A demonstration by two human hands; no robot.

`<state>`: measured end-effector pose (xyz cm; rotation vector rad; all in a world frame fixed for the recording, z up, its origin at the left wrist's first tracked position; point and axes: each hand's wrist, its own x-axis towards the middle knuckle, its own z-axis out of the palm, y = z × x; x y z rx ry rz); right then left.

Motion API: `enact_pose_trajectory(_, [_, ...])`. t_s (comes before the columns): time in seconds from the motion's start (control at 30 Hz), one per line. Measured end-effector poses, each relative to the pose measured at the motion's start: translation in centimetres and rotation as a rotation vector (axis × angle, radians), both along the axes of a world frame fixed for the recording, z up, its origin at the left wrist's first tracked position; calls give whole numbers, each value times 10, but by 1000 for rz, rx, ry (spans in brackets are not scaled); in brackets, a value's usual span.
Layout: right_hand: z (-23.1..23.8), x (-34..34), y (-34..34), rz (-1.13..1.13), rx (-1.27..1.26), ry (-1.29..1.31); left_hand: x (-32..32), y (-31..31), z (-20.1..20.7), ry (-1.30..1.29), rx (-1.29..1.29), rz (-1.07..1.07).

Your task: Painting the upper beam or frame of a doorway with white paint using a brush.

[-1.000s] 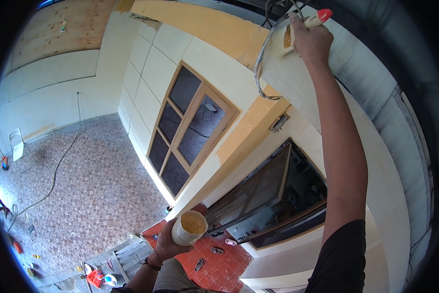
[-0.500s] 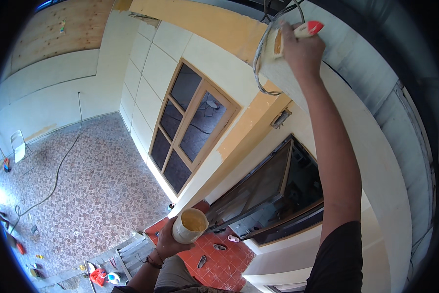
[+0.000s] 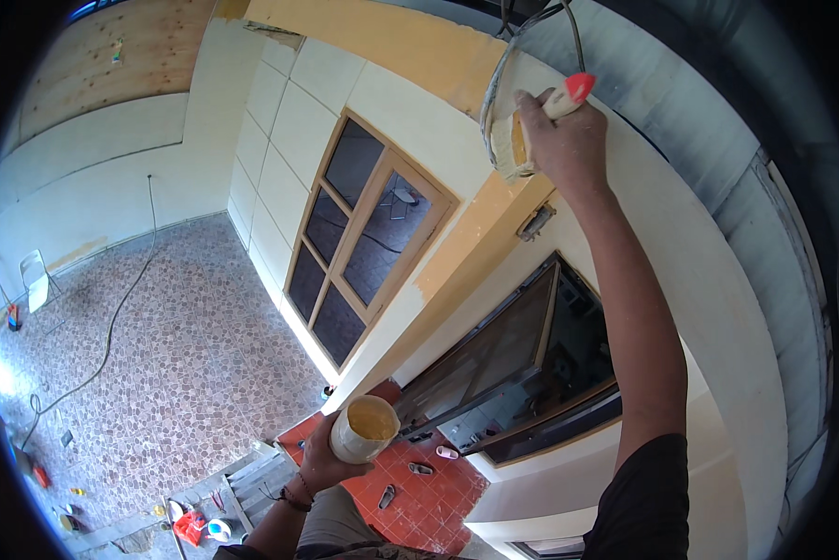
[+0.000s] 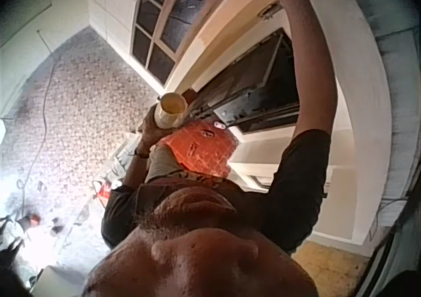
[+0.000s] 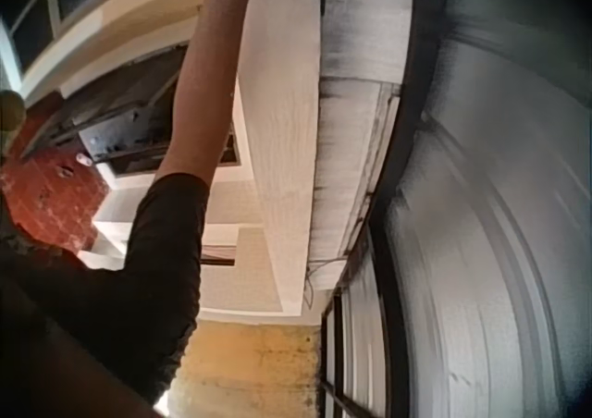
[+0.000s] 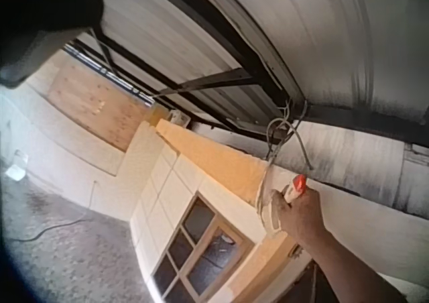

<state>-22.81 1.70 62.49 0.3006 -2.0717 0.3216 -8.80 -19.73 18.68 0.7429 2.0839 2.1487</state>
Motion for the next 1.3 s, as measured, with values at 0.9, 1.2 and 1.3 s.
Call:
enact_pose_trajectory(0.9, [69,2,-21,10,182,289,2,-11,12,-23,-32,35])
enact_pose_trajectory(1.2, [4,41,-6,81,235,592,4,6,4,-8,-10,-13])
enact_pose_trajectory(1.3, [-14,48,2,-46,298,391,8,18,12,-4,34,-66])
